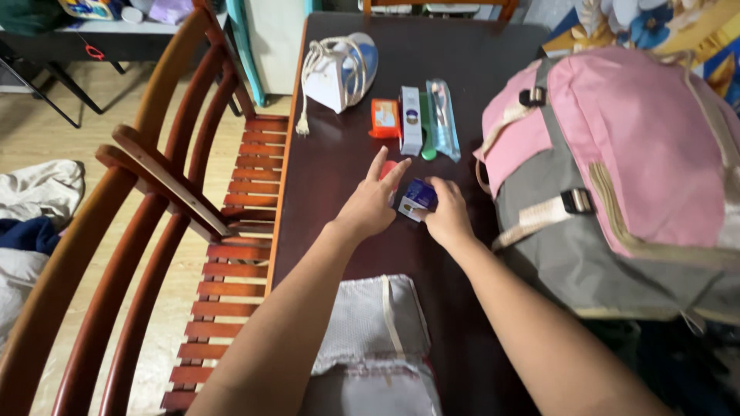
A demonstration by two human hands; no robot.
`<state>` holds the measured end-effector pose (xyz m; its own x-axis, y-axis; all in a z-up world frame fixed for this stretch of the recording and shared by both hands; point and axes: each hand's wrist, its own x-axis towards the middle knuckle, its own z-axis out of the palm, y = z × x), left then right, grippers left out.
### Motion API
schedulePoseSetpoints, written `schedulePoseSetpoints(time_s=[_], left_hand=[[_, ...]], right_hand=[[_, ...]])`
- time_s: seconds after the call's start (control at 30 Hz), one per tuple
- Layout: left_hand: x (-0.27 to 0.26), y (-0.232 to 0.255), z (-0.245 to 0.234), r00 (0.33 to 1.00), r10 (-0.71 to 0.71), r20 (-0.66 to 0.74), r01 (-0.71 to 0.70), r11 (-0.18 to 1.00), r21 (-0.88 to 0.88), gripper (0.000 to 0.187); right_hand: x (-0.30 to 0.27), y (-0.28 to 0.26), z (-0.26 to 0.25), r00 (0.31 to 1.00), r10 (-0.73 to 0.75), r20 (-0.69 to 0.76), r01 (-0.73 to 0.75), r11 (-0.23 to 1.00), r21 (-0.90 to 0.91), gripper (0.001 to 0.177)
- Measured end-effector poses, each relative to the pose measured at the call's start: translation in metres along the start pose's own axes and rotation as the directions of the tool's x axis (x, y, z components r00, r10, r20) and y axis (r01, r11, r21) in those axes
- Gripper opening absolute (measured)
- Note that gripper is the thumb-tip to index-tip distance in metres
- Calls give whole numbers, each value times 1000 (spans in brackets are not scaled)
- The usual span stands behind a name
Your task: The person unpacks a pink duffel bag on a wooden table, removing a clothes iron and a toiletry kit. They then open the toiletry kit and take out various items, including a toothbrush, toothpaste, a comb, and small bottles, placing them on the table.
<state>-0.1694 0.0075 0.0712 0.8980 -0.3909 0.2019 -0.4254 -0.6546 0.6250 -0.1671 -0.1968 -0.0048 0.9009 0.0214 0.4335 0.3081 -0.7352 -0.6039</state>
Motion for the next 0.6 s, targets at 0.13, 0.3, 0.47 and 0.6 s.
schedulePoseSetpoints(time_s=[0.13,0.3,0.47,0.6], left_hand=[[12,-6,-8,995,-100,-16,100,995,-22,97],[27,-23,-11,977,-137,-164,144,989,31,88],[42,-28,-10,983,-52,-177,75,989,129,58],[56,-31,-14,979,1,-204,55,962,267,52]], right_hand=[[8,9,17,991,107,-75,-107,994,10,71],[18,7,32,965,258,-43,-254,963,85,70],[41,-4,37,963,270,-8,-270,962,37,64],[60,-14,40,944,328,35,-329,937,114,70]])
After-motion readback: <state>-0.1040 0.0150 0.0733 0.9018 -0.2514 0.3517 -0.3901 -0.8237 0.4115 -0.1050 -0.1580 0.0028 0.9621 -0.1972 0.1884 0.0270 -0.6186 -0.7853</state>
